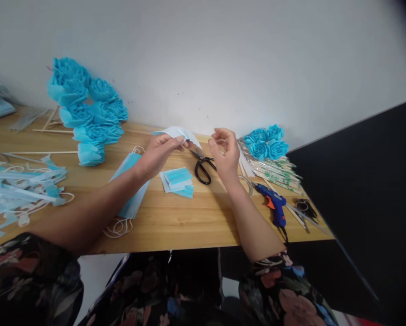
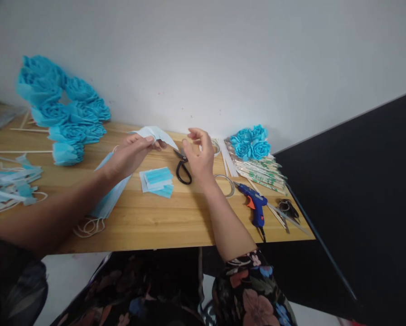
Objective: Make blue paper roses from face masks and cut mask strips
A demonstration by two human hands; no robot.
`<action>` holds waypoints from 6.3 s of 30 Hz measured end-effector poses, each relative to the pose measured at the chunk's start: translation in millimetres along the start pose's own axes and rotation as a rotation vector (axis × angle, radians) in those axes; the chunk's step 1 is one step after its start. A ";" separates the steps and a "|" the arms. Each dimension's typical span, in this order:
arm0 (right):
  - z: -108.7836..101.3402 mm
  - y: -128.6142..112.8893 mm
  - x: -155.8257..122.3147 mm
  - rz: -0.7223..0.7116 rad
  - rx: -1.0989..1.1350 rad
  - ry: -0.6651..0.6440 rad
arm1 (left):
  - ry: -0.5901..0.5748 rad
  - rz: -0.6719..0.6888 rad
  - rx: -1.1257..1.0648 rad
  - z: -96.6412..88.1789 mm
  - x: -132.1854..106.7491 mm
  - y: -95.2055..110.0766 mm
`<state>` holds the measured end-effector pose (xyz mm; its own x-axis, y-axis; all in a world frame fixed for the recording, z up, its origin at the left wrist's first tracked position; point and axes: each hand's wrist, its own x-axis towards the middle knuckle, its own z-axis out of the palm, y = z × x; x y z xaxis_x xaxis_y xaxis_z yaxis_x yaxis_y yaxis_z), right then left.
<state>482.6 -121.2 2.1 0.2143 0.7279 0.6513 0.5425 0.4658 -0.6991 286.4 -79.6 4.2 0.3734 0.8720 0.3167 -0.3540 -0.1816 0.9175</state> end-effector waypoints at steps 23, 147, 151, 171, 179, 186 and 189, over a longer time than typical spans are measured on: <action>13.7 -4.3 -11.3 0.004 0.043 -0.178 | 0.085 0.487 0.705 -7.5 4.1 1.0; 22.6 -13.2 -18.1 0.126 0.236 -0.089 | 0.054 -0.079 0.147 -2.9 3.6 9.6; 22.4 -7.7 -16.4 0.157 0.296 -0.088 | 0.063 -0.066 0.106 -0.9 3.6 8.4; 21.7 -18.5 -18.8 0.094 0.119 -0.145 | 0.017 -0.030 0.290 -0.7 3.2 12.3; 21.3 -19.8 -18.6 0.104 0.191 -0.175 | 0.025 -0.059 0.177 3.2 1.1 12.9; 17.9 -20.5 -15.4 0.083 0.148 -0.106 | 0.008 -0.042 0.127 1.4 3.4 7.8; 15.7 -18.5 -13.8 0.101 0.129 -0.036 | 0.081 -0.035 0.108 -4.4 8.1 5.2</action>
<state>456.8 -132.0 1.4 0.2320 0.7908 0.5665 0.4104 0.4484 -0.7940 283.9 -71.5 10.5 0.3121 0.9115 0.2678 -0.2458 -0.1948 0.9495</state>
